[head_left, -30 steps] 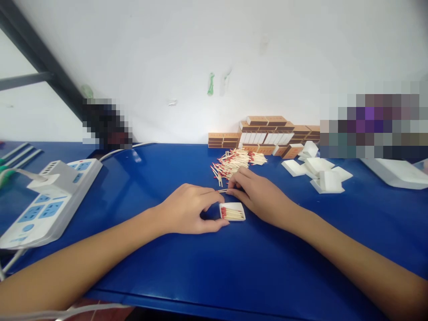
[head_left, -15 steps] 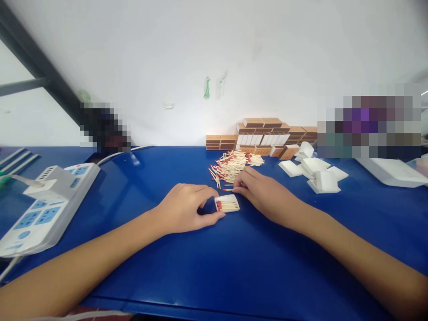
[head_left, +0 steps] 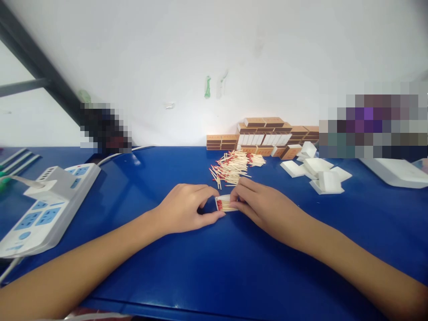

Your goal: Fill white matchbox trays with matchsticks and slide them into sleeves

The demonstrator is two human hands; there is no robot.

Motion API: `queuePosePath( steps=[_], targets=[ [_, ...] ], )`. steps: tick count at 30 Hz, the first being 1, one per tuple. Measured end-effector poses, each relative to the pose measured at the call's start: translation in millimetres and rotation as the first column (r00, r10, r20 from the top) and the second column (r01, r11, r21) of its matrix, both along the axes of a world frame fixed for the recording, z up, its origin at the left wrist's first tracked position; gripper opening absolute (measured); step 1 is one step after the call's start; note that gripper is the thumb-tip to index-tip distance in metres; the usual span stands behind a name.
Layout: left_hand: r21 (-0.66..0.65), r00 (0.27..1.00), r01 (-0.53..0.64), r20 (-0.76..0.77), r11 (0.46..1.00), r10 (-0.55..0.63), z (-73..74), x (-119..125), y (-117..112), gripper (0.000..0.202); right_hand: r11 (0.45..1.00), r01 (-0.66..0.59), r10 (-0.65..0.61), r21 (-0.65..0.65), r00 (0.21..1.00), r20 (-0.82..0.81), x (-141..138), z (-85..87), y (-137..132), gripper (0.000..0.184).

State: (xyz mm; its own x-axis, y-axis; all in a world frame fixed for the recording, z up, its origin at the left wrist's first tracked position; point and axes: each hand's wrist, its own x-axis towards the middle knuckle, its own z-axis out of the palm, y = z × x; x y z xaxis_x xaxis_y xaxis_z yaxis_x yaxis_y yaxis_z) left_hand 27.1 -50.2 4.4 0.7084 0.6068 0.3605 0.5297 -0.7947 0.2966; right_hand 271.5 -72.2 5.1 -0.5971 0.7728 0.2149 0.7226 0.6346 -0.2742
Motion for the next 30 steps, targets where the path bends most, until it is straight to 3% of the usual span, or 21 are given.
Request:
queuePosePath(
  steps=[6,12,16,22,26,30],
  targets=[
    [-0.004,1.000,0.014,0.000,1.000,-0.014,-0.2,-0.4,-0.6,0.029,0.999,-0.006,-0.003,-0.048,0.983,-0.184,9.6,8.2,3.7,0.010],
    [0.016,0.999,0.027,0.034,0.999,-0.028,-1.2,-0.5,-2.1,0.030,0.965,0.226,-0.193,0.135,0.957,-0.218,43.5,-2.8,37.0,0.010],
    [0.032,0.999,0.007,0.036,0.999,-0.008,0.1,-0.1,-3.6,0.031,0.953,0.283,-0.252,0.110,0.940,-0.231,59.9,-8.9,51.8,0.011],
    [0.010,1.000,0.013,0.017,1.000,-0.014,-0.9,-1.1,-3.4,0.030,0.959,0.233,-0.178,0.162,0.938,-0.297,33.1,-10.0,50.9,0.012],
    [-0.027,1.000,-0.002,0.013,1.000,0.002,-0.8,-0.9,-3.6,0.031,0.955,0.207,-0.147,0.214,0.952,-0.267,16.6,1.9,58.3,0.012],
    [-0.030,1.000,-0.012,0.006,0.999,0.012,-0.8,-1.6,-3.3,0.032,0.956,0.228,-0.211,0.187,0.972,-0.107,33.5,26.3,75.1,0.012]
  ],
)
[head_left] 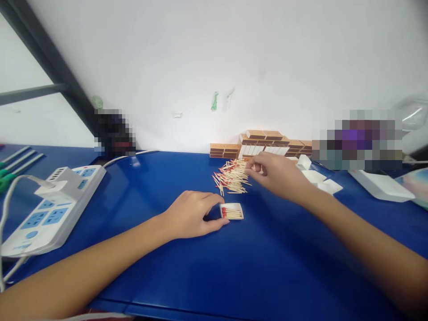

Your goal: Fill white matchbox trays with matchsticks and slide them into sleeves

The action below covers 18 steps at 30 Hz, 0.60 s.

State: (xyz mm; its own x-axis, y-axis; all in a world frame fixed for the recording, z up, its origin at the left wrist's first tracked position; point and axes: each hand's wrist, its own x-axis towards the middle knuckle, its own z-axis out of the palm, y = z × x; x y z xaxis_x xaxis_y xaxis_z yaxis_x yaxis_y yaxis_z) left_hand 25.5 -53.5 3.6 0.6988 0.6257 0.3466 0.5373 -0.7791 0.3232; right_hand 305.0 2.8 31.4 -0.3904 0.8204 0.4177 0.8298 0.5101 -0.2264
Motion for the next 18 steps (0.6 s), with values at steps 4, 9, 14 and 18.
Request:
queuePosePath(
  steps=[4,9,14,18],
  targets=[
    [0.001,1.000,-0.002,-0.015,1.000,0.002,-0.9,-1.7,0.2,0.031,0.997,0.060,-0.059,-0.046,0.998,0.030,32.5,6.4,15.3,0.013],
    [-0.016,1.000,0.008,-0.021,1.000,-0.009,-1.2,-1.9,1.4,0.032,0.999,0.035,-0.032,-0.038,0.997,0.075,50.2,-17.3,21.8,0.026],
    [-0.003,1.000,0.017,-0.023,1.000,-0.018,-1.7,-0.9,3.3,0.033,0.998,0.027,-0.021,-0.056,0.995,0.094,51.4,-30.3,24.1,0.027],
    [-0.008,1.000,0.022,-0.022,1.000,-0.022,-1.9,-0.7,3.8,0.033,0.997,0.033,-0.027,-0.065,0.995,0.101,51.5,-31.1,24.1,0.028]
  ],
)
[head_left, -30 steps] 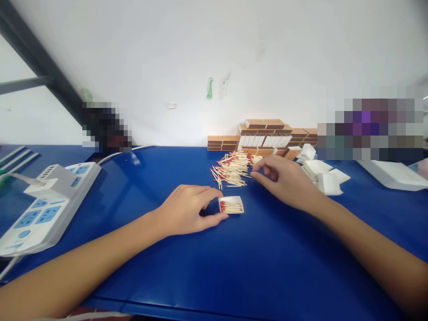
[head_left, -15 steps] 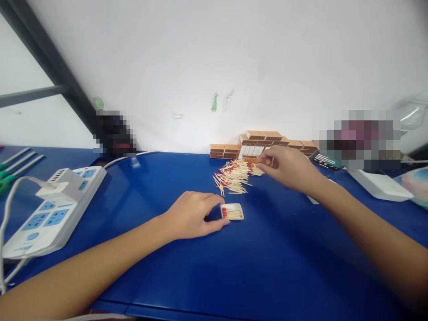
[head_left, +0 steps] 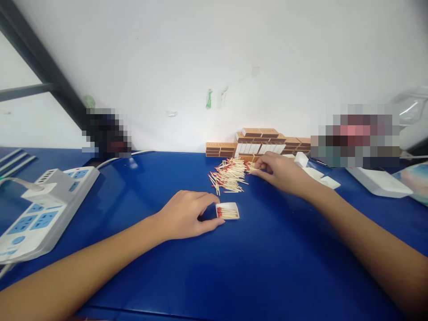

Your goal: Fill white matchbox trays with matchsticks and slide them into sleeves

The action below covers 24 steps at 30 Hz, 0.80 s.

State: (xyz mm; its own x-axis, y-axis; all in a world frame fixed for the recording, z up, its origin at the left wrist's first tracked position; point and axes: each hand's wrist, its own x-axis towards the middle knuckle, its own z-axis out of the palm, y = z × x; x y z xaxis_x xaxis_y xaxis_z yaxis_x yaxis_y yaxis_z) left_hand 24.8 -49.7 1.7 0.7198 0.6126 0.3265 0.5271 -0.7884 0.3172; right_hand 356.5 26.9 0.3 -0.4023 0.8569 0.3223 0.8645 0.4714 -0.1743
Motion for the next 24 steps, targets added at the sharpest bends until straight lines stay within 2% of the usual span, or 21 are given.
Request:
queuePosePath(
  steps=[8,14,17,21,24],
  targets=[
    [-0.009,1.000,-0.005,-0.015,1.000,0.005,2.9,0.7,-0.5,0.032,0.998,-0.016,0.009,0.062,0.994,0.113,-5.0,1.8,-6.7,0.030],
    [-0.003,1.000,-0.003,-0.008,1.000,0.003,1.5,-0.4,-0.7,0.032,0.997,-0.016,0.011,0.075,0.998,0.064,4.4,4.1,-4.9,0.026],
    [0.001,1.000,-0.019,-0.005,1.000,0.019,1.2,-1.4,0.3,0.032,0.997,-0.026,0.022,0.076,0.999,0.045,4.5,11.8,-9.2,0.025],
    [-0.007,0.999,-0.034,-0.002,0.999,0.034,2.0,-1.9,2.1,0.031,0.994,-0.094,0.096,0.062,0.995,-0.039,-18.1,28.7,-32.6,0.024],
    [-0.006,0.999,-0.039,-0.001,0.999,0.039,2.5,-1.1,2.4,0.030,0.982,-0.188,0.184,-0.022,0.975,-0.123,-46.7,35.0,-58.1,0.020]
  ],
)
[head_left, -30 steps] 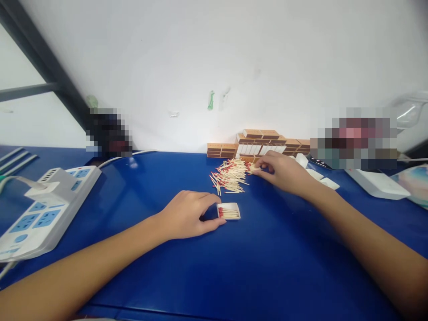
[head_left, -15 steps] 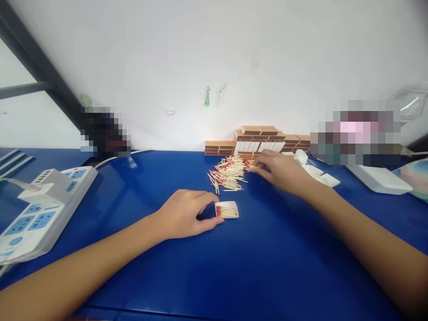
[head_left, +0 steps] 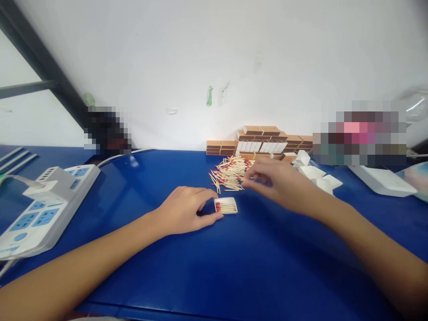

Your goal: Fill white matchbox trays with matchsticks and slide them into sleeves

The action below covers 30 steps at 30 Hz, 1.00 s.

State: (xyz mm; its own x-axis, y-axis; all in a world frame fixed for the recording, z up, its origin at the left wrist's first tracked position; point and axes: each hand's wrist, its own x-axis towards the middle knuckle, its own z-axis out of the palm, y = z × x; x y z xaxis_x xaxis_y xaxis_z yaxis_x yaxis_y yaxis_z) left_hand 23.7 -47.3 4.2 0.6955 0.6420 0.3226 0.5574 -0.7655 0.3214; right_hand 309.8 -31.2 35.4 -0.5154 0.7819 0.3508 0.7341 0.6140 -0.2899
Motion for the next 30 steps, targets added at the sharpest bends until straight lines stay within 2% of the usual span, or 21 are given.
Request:
queuePosePath(
  steps=[3,7,11,19,26,30],
  targets=[
    [0.000,1.000,0.003,-0.007,1.000,-0.003,0.3,0.7,-0.3,0.030,0.989,-0.098,0.097,-0.109,0.995,-0.013,-24.1,-4.2,-19.1,0.017],
    [0.003,1.000,0.007,-0.015,1.000,-0.007,0.3,0.4,-0.5,0.031,0.975,-0.142,0.143,-0.170,0.990,-0.007,-38.2,-14.9,-26.4,0.017],
    [0.009,1.000,0.012,-0.019,1.000,-0.012,0.2,0.1,-0.1,0.031,0.977,-0.148,0.150,-0.156,0.989,-0.001,-38.6,-18.2,-24.8,0.014],
    [-0.010,1.000,0.016,-0.005,1.000,-0.016,-0.3,-0.8,0.5,0.031,0.975,-0.152,0.153,-0.162,0.988,-0.006,-30.6,-11.9,-22.9,0.011],
    [-0.002,1.000,0.021,-0.019,1.000,-0.022,0.8,0.4,-0.5,0.030,0.977,-0.166,0.172,-0.135,0.985,0.034,-37.5,-23.0,-25.4,0.016],
    [-0.004,0.999,0.018,-0.027,1.000,-0.018,-0.1,-0.7,0.1,0.031,0.975,-0.191,0.191,-0.116,0.982,-0.009,-30.8,-14.9,-23.3,0.018]
  ],
)
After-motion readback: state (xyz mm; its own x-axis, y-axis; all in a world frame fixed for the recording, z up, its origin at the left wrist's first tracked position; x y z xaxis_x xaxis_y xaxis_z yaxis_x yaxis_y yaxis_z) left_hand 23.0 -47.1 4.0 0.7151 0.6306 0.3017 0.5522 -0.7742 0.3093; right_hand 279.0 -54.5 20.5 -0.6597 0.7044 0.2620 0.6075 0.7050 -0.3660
